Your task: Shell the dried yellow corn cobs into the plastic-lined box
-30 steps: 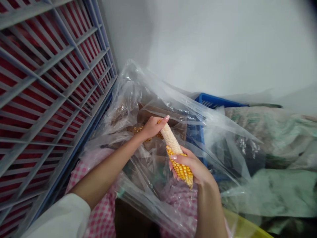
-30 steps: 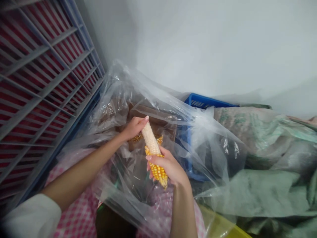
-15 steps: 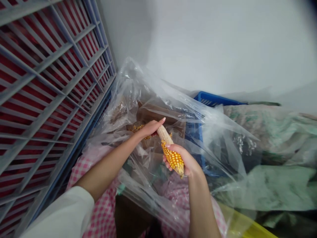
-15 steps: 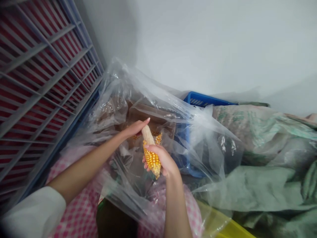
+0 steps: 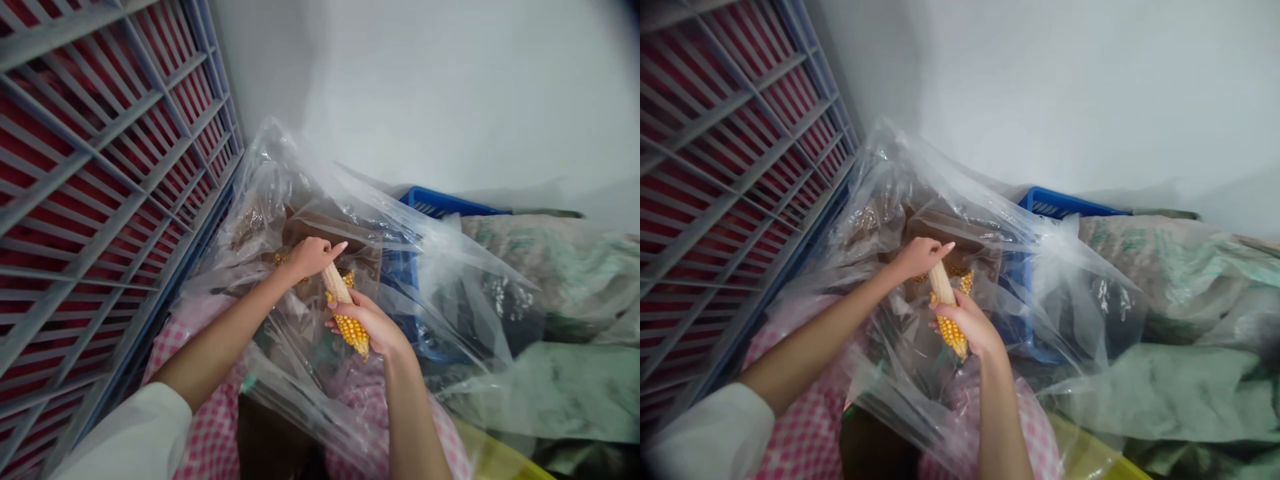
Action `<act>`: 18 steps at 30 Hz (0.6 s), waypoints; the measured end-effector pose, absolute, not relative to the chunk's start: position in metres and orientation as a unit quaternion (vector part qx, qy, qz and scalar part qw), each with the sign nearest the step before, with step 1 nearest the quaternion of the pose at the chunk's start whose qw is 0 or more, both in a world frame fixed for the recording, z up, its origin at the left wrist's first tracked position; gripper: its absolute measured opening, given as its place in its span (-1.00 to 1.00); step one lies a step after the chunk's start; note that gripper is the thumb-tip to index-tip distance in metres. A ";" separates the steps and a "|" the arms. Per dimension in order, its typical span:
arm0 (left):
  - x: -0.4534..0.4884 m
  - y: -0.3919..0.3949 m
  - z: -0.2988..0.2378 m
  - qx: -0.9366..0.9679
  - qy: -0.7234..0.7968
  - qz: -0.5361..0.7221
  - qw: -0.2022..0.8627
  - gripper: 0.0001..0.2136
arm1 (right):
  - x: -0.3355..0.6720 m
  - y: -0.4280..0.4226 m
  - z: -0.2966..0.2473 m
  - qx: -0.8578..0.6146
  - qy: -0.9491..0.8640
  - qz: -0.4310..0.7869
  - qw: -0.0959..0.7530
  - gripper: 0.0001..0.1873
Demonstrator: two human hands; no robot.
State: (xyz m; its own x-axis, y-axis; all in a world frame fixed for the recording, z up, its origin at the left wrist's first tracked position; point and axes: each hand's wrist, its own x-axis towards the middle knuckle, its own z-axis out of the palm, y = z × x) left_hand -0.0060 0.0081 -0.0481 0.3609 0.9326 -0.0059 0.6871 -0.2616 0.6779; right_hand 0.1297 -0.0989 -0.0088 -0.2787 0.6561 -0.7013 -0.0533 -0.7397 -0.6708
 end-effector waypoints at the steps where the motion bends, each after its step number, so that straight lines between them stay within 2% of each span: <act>1: -0.007 0.008 -0.049 0.761 0.537 0.214 0.295 -0.48 | 0.129 -0.098 -0.009 -0.557 -0.274 0.749 0.231 -0.67; 8: -0.012 0.005 -0.044 0.768 0.499 0.265 0.302 -0.61 | 0.134 -0.096 -0.001 -0.575 -0.231 0.729 0.292 -0.71; 18: -0.005 0.010 -0.037 0.726 0.434 0.281 0.453 -0.53 | 0.139 -0.102 0.009 -0.543 -0.246 0.749 0.288 -0.67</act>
